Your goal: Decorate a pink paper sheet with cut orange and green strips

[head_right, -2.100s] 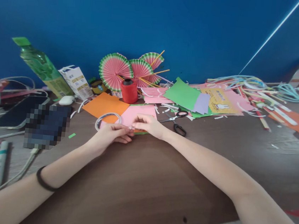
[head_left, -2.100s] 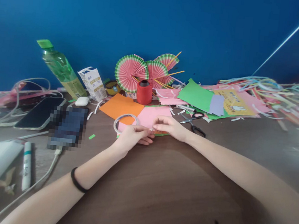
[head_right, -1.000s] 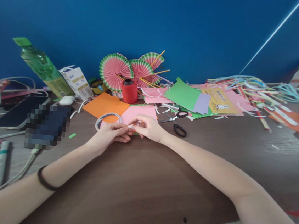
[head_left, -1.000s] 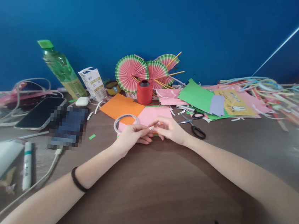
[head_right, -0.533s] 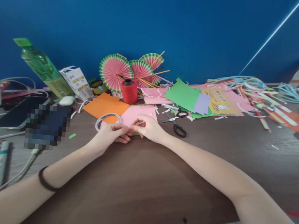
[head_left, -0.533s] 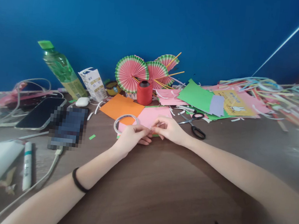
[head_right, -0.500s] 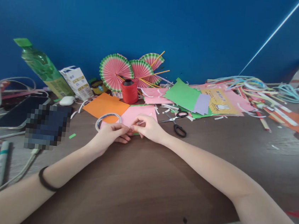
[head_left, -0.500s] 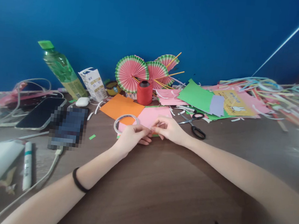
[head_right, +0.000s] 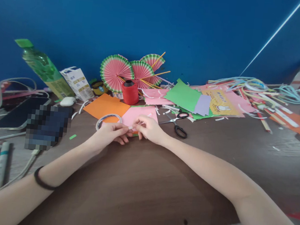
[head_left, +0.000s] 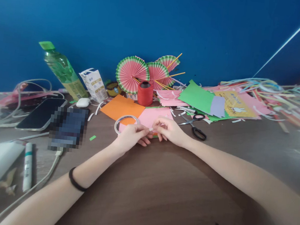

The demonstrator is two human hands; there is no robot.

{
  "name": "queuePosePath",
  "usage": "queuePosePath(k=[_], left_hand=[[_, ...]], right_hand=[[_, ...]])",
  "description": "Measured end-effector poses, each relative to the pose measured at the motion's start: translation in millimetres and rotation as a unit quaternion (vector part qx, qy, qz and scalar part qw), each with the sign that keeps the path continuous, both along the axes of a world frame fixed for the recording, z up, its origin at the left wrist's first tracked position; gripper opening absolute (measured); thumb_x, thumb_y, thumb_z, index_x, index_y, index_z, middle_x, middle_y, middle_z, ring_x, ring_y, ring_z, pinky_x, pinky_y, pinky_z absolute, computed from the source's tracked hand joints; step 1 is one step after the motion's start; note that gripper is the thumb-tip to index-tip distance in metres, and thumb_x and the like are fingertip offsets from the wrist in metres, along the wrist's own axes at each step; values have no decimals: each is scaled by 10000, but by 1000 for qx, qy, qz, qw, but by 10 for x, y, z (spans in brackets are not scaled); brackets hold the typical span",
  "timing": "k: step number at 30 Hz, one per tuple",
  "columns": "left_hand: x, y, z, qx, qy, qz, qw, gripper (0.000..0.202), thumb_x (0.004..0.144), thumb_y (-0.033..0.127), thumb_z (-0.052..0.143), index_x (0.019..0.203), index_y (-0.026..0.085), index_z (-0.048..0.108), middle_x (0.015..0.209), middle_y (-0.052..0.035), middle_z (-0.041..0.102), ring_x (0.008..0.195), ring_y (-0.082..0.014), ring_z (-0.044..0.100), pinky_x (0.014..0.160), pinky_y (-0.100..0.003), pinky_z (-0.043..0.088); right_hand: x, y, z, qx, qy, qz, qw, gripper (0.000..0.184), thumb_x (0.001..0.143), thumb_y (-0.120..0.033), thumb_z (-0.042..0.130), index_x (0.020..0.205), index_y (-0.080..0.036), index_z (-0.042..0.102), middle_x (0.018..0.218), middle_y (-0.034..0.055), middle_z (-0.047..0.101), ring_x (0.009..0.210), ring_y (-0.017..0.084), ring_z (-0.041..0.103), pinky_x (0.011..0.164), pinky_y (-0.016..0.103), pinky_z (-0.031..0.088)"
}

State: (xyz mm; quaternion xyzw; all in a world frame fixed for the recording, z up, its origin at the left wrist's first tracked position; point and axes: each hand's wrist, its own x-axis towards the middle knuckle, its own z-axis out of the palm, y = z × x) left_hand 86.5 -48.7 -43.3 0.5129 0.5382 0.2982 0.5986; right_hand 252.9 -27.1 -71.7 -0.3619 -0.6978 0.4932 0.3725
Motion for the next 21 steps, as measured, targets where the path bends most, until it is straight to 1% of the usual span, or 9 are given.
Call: queuePosePath(k=[2, 4, 7, 10, 13, 16, 18, 21], left_hand=[[-35, 25, 27, -6, 8, -15, 1000, 103, 762, 151, 540, 729, 96, 621, 729, -66, 677, 494, -73, 579, 454, -170, 465], [-82, 56, 56, -4, 13, -26, 1000, 115, 749, 158, 529, 714, 98, 621, 724, -64, 672, 495, -74, 576, 442, -167, 445], [-152, 106, 84, 31, 23, -24, 999, 129, 719, 155, 502, 708, 107, 621, 747, -60, 671, 524, -79, 581, 458, -171, 436], [-180, 134, 75, 76, 39, -24, 996, 118, 686, 174, 514, 714, 118, 614, 767, -53, 669, 541, -86, 577, 462, -179, 438], [-165, 123, 32, 102, 81, -46, 990, 139, 672, 234, 567, 741, 123, 614, 627, -23, 634, 472, -83, 535, 409, -176, 399], [-142, 98, -6, 112, 111, -60, 986, 133, 678, 253, 582, 726, 131, 605, 518, 9, 584, 406, -65, 479, 387, -165, 363], [-133, 86, -13, 112, 115, -66, 985, 100, 691, 232, 566, 690, 135, 592, 503, 16, 577, 391, -54, 462, 389, -158, 358], [-127, 79, -2, 103, 122, -71, 985, 79, 706, 198, 541, 673, 137, 579, 489, 23, 575, 373, -45, 451, 383, -149, 346]], right_hand=[[1, -2, -1, 5, 0, -1, 1000, 154, 774, -291, 513, 711, -158, 469, 649, -36, 486, 375, 35, 470, 340, 175, 295], [8, 2, -6, 7, -2, -7, 1000, 138, 785, -281, 501, 729, -160, 467, 582, -54, 470, 359, 38, 452, 341, 173, 287], [20, 8, -20, 11, -6, -14, 1000, 140, 802, -293, 488, 755, -164, 460, 498, -77, 430, 347, 50, 439, 346, 173, 283], [17, 0, -27, 31, -7, -10, 999, 158, 801, -303, 498, 737, -164, 456, 557, -67, 447, 364, 41, 449, 368, 177, 306], [2, -16, -18, 43, -11, -11, 999, 151, 796, -285, 502, 720, -163, 459, 625, -56, 454, 373, 27, 440, 397, 186, 340], [-11, -23, 1, 52, -14, -10, 998, 147, 791, -280, 501, 712, -159, 470, 700, -35, 473, 386, 23, 440, 404, 193, 360], [-14, -22, 10, 59, -18, -12, 998, 148, 789, -283, 503, 715, -157, 480, 737, -23, 483, 395, 25, 449, 406, 197, 370], [-12, -18, 12, 64, -29, -17, 997, 143, 790, -281, 503, 722, -156, 487, 710, -27, 481, 405, 33, 454, 417, 200, 377]])
